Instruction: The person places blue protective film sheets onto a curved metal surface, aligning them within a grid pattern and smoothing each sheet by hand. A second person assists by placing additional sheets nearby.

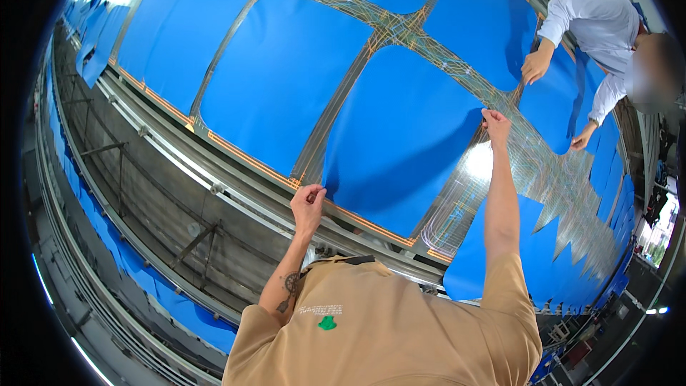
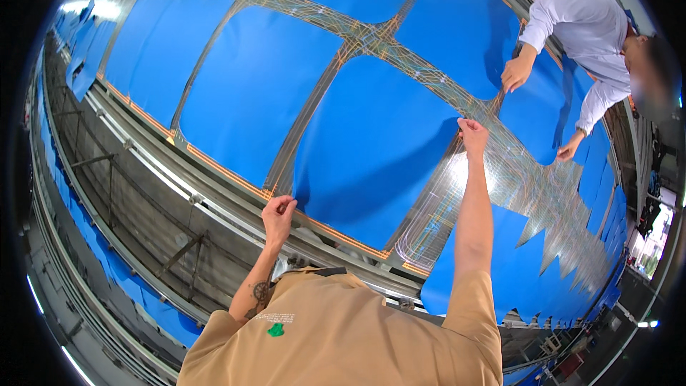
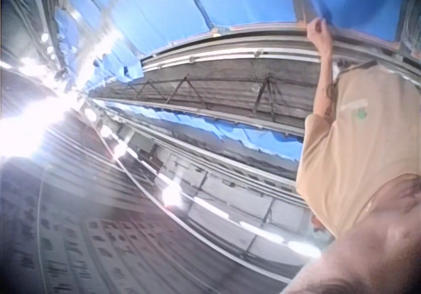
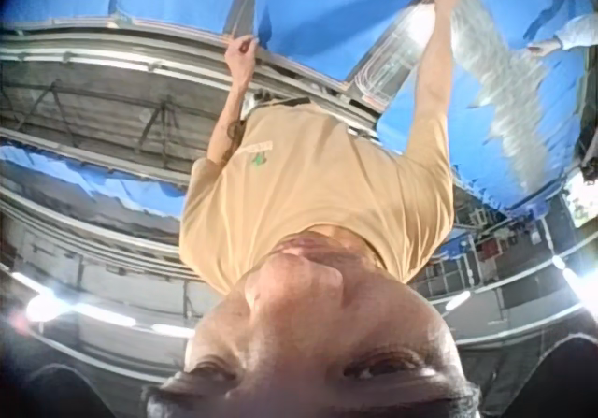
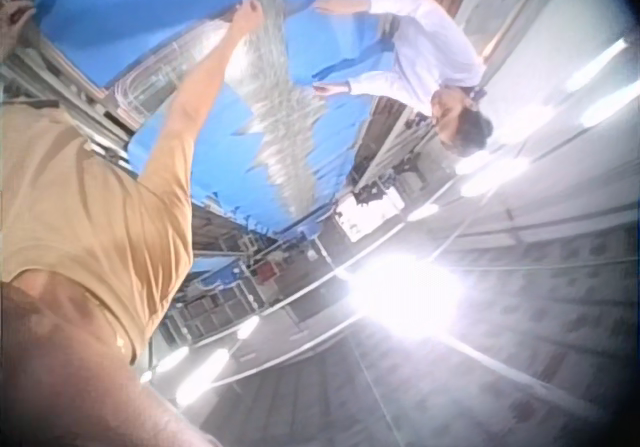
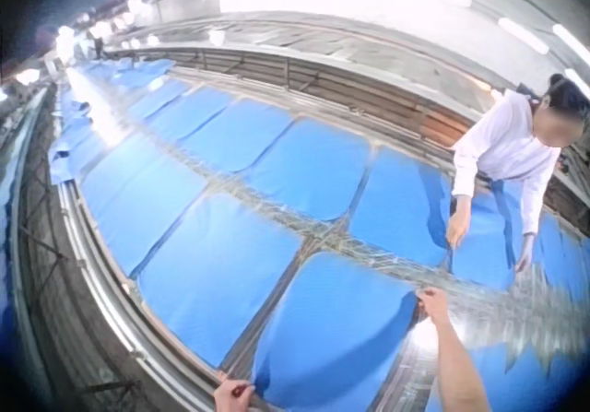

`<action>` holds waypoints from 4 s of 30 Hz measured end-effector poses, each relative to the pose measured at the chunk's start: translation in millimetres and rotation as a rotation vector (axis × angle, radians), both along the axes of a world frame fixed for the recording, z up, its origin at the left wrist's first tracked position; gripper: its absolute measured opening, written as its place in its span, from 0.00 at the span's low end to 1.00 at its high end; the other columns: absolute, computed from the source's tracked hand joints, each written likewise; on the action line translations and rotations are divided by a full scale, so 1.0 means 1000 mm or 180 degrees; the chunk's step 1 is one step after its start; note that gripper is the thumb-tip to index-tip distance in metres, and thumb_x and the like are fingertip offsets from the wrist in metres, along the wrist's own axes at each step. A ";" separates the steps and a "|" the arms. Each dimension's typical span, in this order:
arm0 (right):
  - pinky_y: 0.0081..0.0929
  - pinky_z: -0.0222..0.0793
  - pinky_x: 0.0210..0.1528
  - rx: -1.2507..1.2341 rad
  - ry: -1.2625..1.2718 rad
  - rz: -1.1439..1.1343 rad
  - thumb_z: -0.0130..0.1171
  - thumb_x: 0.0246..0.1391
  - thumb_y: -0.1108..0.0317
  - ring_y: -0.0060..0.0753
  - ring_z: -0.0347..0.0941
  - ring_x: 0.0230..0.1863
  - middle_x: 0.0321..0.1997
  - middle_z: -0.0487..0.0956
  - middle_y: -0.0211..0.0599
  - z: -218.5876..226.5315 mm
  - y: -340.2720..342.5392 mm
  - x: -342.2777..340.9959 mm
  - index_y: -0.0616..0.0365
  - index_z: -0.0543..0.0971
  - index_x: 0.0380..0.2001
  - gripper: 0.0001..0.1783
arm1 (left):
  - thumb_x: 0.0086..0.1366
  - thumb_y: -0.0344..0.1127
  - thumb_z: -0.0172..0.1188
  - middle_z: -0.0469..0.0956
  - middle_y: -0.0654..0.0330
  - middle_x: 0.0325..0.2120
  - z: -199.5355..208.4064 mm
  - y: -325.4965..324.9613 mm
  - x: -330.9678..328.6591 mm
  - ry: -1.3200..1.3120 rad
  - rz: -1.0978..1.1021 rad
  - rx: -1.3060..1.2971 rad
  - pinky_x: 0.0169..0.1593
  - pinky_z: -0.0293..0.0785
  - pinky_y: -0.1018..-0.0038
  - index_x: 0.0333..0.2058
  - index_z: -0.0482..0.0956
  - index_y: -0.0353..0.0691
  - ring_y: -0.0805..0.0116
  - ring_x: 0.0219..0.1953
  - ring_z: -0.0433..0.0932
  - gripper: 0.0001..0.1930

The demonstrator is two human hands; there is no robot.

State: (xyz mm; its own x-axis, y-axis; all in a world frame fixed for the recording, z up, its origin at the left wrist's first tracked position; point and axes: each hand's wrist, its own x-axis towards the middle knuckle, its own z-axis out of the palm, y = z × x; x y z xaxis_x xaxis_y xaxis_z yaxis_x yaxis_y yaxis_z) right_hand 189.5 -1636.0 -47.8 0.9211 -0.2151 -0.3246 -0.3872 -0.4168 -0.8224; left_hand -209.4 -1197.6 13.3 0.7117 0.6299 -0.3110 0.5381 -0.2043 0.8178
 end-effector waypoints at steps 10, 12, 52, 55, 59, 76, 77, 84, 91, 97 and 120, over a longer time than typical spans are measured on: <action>0.25 0.72 0.31 -0.0991 -0.0892 0.0030 0.74 0.56 0.62 0.22 0.77 0.25 0.33 0.85 0.34 0.005 0.024 -0.017 0.64 0.85 0.38 0.15 | 0.64 0.33 0.70 0.79 0.61 0.23 -0.019 0.017 0.008 0.0296 0.0325 0.0153 0.32 0.74 0.74 0.38 0.82 0.34 0.73 0.24 0.76 0.10; 0.33 0.75 0.41 -0.1730 -0.1413 0.0181 0.72 0.57 0.61 0.37 0.81 0.36 0.45 0.83 0.43 0.021 0.061 -0.044 0.62 0.82 0.43 0.17 | 0.65 0.33 0.70 0.79 0.60 0.22 -0.013 0.011 0.008 0.0223 0.0290 0.0444 0.32 0.74 0.73 0.40 0.81 0.35 0.71 0.23 0.76 0.10; 0.49 0.49 0.79 -0.1871 -0.1804 0.2691 0.55 0.60 0.39 0.60 0.55 0.77 0.74 0.60 0.66 0.028 0.189 -0.186 0.78 0.55 0.71 0.54 | 0.74 0.36 0.58 0.78 0.42 0.52 -0.004 0.016 -0.002 0.0875 -0.1647 0.1968 0.59 0.69 0.57 0.55 0.78 0.28 0.47 0.55 0.75 0.18; 0.47 0.48 0.79 -0.1590 -0.1872 0.3657 0.52 0.60 0.34 0.55 0.53 0.79 0.78 0.57 0.60 0.028 0.218 -0.329 0.76 0.56 0.71 0.56 | 0.69 0.38 0.65 0.84 0.48 0.37 -0.015 0.005 0.009 0.0863 -0.0788 0.1520 0.47 0.76 0.63 0.46 0.83 0.26 0.58 0.42 0.81 0.17; 0.46 0.45 0.81 -0.0093 -0.1946 0.4654 0.55 0.63 0.39 0.48 0.50 0.81 0.81 0.54 0.53 0.009 0.199 -0.359 0.70 0.58 0.73 0.50 | 0.63 0.37 0.72 0.85 0.52 0.28 -0.019 -0.005 0.023 0.0925 -0.0275 0.1357 0.39 0.78 0.67 0.39 0.85 0.23 0.64 0.31 0.82 0.18; 0.43 0.42 0.83 -0.1842 -0.2118 0.3123 0.43 0.72 0.43 0.43 0.45 0.83 0.82 0.53 0.44 -0.004 0.171 -0.176 0.61 0.61 0.74 0.39 | 0.61 0.28 0.75 0.82 0.57 0.28 -0.006 -0.008 0.033 0.0227 0.0636 -0.0628 0.33 0.81 0.76 0.37 0.81 0.26 0.74 0.26 0.79 0.12; 0.44 0.42 0.83 -0.1830 -0.2123 0.3086 0.45 0.71 0.44 0.44 0.46 0.82 0.82 0.53 0.43 -0.005 0.170 -0.175 0.61 0.61 0.74 0.39 | 0.61 0.28 0.75 0.81 0.58 0.28 0.016 -0.019 0.044 0.0049 0.0462 -0.0664 0.33 0.81 0.77 0.36 0.81 0.27 0.74 0.26 0.79 0.12; 0.47 0.43 0.81 -0.1760 -0.1758 0.2954 0.54 0.64 0.45 0.53 0.47 0.82 0.82 0.54 0.49 0.016 0.208 -0.225 0.66 0.62 0.73 0.44 | 0.66 0.30 0.70 0.83 0.59 0.28 0.055 -0.040 0.052 -0.0178 0.0097 -0.0429 0.33 0.78 0.80 0.36 0.83 0.27 0.76 0.27 0.80 0.10; 0.46 0.40 0.83 -0.0524 -0.1803 0.4244 0.48 0.67 0.40 0.47 0.46 0.83 0.82 0.53 0.50 0.005 0.279 -0.363 0.65 0.61 0.73 0.44 | 0.70 0.33 0.67 0.84 0.61 0.31 0.030 0.037 0.008 -0.0031 0.0293 0.0501 0.37 0.77 0.79 0.43 0.84 0.29 0.77 0.31 0.80 0.11; 0.53 0.41 0.81 -0.1693 -0.2075 0.2536 0.50 0.66 0.44 0.52 0.49 0.81 0.81 0.56 0.46 -0.003 0.221 -0.165 0.48 0.65 0.73 0.37 | 0.73 0.36 0.60 0.84 0.50 0.46 0.037 0.029 0.052 0.0227 -0.0692 0.1549 0.51 0.78 0.68 0.51 0.81 0.26 0.61 0.46 0.82 0.16; 0.48 0.30 0.83 -0.1672 -0.1206 0.2475 0.41 0.72 0.42 0.52 0.33 0.84 0.84 0.42 0.51 0.024 0.140 -0.475 0.64 0.51 0.77 0.44 | 0.72 0.61 0.54 0.44 0.48 0.78 -0.039 -0.083 0.010 -0.0392 -0.3531 0.3378 0.68 0.38 0.23 0.75 0.59 0.63 0.33 0.78 0.40 0.36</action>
State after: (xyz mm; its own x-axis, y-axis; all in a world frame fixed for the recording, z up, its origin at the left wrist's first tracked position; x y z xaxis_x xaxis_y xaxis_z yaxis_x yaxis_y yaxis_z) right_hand -285.0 -1496.0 -24.2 0.8894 0.4568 -0.0186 0.3942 -0.7868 -0.4748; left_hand -199.5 -1280.2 -25.7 0.9437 -0.3303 0.0175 -0.3307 -0.9413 0.0684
